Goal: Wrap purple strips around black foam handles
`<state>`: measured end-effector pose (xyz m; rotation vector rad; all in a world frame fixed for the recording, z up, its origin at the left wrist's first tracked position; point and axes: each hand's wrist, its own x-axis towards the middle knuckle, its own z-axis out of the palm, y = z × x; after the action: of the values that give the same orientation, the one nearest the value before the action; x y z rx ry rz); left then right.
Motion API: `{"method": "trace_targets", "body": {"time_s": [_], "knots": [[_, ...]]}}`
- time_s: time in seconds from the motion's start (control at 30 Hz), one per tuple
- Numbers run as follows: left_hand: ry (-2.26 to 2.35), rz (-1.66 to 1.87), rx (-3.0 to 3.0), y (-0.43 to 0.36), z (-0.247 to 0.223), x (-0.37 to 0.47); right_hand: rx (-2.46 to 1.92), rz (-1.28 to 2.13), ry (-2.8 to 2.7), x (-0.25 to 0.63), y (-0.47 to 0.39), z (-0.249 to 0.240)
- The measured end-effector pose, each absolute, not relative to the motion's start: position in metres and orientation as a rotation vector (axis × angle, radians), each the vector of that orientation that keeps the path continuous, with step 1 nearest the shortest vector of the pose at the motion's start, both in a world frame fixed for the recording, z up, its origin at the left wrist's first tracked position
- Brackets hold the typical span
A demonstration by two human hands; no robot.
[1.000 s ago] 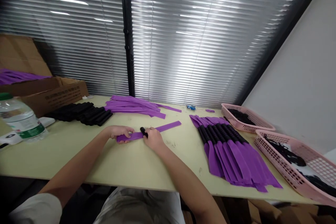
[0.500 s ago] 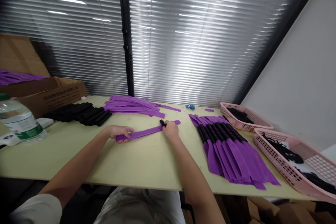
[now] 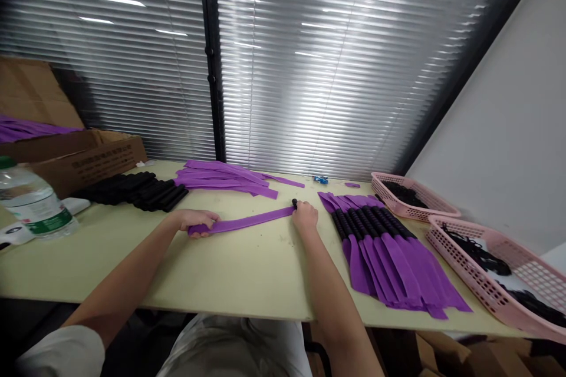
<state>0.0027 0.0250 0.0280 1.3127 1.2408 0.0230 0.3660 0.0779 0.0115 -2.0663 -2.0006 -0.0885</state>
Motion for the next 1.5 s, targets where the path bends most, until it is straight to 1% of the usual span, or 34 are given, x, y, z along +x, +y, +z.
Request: {"method": "trace_targets", "body": {"time_s": [0.17,0.37,0.47,0.63,0.9,1.03,1.23,1.5], "knots": [[1.260,0.036,1.333,0.023,0.029,0.006,-1.893,-0.063,-2.177,0.328,0.059,0.014],[1.283,0.052,1.338,0.021,0.031,0.008,-1.549,0.016,-2.421,0.267,0.018,0.013],[1.287,0.053,1.339,0.020,0.032,0.010,-1.424,0.033,-2.488,0.251,0.007,0.013],[1.293,0.045,1.350,0.020,0.033,0.011,-1.531,0.036,-2.426,0.264,0.021,0.012],[1.297,0.032,1.359,0.023,0.030,0.010,-1.972,0.010,-2.099,0.347,0.071,0.014],[1.297,0.035,1.358,0.023,0.030,0.010,-2.095,-0.011,-1.964,0.375,0.079,0.013],[1.306,0.028,1.361,0.022,0.030,0.010,-2.029,-0.022,-2.009,0.367,0.076,0.011],[1.308,0.029,1.376,0.021,0.031,0.010,-1.679,0.082,-2.301,0.301,0.040,0.013]]}}
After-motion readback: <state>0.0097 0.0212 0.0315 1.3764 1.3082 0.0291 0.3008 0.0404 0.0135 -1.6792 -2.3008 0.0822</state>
